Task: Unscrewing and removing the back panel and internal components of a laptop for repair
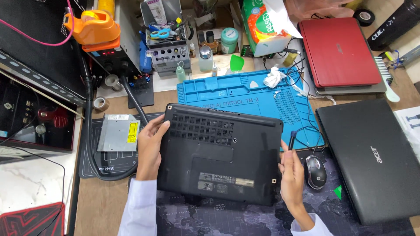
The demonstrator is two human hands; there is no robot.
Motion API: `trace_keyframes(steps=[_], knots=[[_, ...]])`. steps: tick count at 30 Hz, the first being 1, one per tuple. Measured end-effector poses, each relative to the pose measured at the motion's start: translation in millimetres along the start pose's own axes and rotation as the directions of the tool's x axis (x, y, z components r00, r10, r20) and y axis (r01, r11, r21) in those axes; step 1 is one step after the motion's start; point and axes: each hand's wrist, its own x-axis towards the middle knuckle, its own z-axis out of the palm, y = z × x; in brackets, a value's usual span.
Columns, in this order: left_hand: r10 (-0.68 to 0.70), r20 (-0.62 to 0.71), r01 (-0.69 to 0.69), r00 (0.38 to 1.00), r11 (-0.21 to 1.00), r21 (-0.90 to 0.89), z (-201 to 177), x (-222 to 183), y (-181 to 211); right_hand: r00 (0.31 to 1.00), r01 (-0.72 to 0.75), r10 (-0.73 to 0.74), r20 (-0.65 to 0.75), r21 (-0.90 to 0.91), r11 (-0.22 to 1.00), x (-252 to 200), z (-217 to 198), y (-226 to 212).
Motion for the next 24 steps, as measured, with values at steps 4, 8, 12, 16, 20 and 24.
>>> trace_keyframes(steps=[4,8,12,16,20,24], knots=[[0.047,0.05,-0.056,0.998,0.981,0.185,-0.9,35.7,-21.2,0.992,-0.127,0.127,-0.001,0.0,0.992,-8.0,2.7,-1.4],[0.16,0.13,-0.188,0.979,0.95,0.249,7.0,73.7,-41.3,0.993,-0.115,0.114,0.019,0.03,0.993,-14.1,6.6,-16.9],[0.254,0.14,-0.289,0.957,0.886,0.362,24.9,107.8,-52.1,0.999,-0.035,0.036,-0.012,0.018,0.999,-6.6,4.0,5.9],[0.27,0.16,-0.312,0.949,0.873,0.374,39.7,127.3,-54.9,0.997,0.077,-0.077,0.008,0.025,0.997,-10.2,14.8,-21.4],[0.231,0.216,-0.313,0.949,0.773,0.551,51.7,143.3,-62.9,0.997,0.074,-0.073,0.006,-0.031,0.997,-2.9,14.6,-12.1],[0.343,0.281,-0.438,0.896,0.592,0.676,49.7,154.7,-100.8,0.981,0.188,-0.177,0.082,-0.162,0.969,7.9,4.3,17.3]])
